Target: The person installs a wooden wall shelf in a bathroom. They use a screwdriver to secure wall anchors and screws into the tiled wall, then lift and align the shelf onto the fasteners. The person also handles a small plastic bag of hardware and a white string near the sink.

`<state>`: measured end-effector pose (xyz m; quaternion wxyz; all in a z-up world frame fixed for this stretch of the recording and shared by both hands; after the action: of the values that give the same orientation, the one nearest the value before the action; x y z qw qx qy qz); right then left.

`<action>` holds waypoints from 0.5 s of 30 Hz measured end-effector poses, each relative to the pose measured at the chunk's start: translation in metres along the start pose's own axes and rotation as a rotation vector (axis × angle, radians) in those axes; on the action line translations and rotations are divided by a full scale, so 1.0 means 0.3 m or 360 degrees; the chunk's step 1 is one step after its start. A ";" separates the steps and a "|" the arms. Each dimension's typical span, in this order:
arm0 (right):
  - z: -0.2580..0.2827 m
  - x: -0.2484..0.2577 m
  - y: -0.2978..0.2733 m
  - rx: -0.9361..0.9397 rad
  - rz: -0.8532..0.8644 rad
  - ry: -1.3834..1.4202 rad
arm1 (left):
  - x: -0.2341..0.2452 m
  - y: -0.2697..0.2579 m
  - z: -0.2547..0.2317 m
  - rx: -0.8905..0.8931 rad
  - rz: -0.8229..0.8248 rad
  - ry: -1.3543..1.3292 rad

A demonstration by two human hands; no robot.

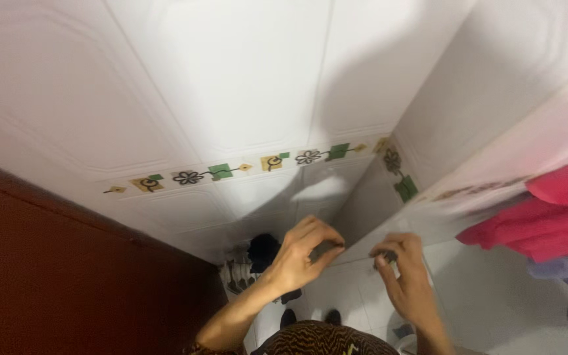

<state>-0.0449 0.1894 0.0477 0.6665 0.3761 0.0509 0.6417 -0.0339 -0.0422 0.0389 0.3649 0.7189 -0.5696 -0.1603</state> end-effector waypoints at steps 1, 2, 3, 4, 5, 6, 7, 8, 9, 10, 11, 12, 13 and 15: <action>0.001 -0.005 0.035 0.0076 -0.0011 -0.0086 | 0.001 0.030 0.003 -0.0113 -0.0049 0.0016; 0.004 -0.010 0.065 0.0152 -0.0023 -0.0172 | 0.003 0.058 0.002 -0.0227 -0.0096 0.0032; 0.006 -0.014 0.090 0.0137 -0.0023 -0.0142 | 0.007 0.086 0.004 -0.0251 -0.0134 0.0071; 0.008 -0.011 0.115 0.0121 -0.0023 -0.0113 | 0.011 0.119 0.003 -0.0275 -0.0172 0.0110; 0.007 -0.005 0.144 0.0115 -0.0025 -0.0079 | 0.014 0.164 -0.001 -0.0308 -0.0213 0.0155; 0.010 -0.003 0.169 0.0135 -0.0054 0.0024 | 0.017 0.218 -0.010 -0.0363 -0.0292 0.0248; 0.016 -0.002 0.194 0.0154 -0.0079 0.0123 | 0.024 0.283 -0.023 -0.0415 -0.0373 0.0339; 0.021 -0.005 0.217 0.0172 -0.0103 0.0222 | 0.033 0.353 -0.042 -0.0467 -0.0455 0.0430; 0.024 -0.009 0.233 0.0211 -0.0130 0.0225 | 0.050 0.416 -0.069 -0.0571 -0.0551 0.0404; 0.023 -0.010 0.250 0.0249 -0.0158 0.0229 | 0.072 0.482 -0.099 -0.0676 -0.0644 0.0378; 0.022 -0.011 0.266 0.0287 -0.0195 0.0233 | 0.092 0.560 -0.128 -0.0776 -0.0696 0.0327; 0.016 -0.012 0.281 0.0289 -0.0195 0.0281 | 0.113 0.631 -0.161 -0.0878 -0.0744 0.0274; 0.007 -0.015 0.292 0.0287 -0.0197 0.0327 | 0.134 0.682 -0.194 -0.0957 -0.0801 0.0444; -0.018 -0.019 0.311 0.0296 -0.0194 0.0377 | 0.150 0.781 -0.242 -0.1037 -0.0908 0.0641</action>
<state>-0.1250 0.1768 0.0944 0.6559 0.3540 0.2110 0.6324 -0.1379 -0.0794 0.2623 0.6157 0.7116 -0.1875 -0.2817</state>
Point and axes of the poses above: each hand's wrist, its own y-axis towards the middle knuckle, its own x-axis out of the back of the hand, z = x × y, the point moved 2 cm from there along y, towards the middle knuckle, and after that the axes turned 15 degrees about -z, right-handed, at the moved point
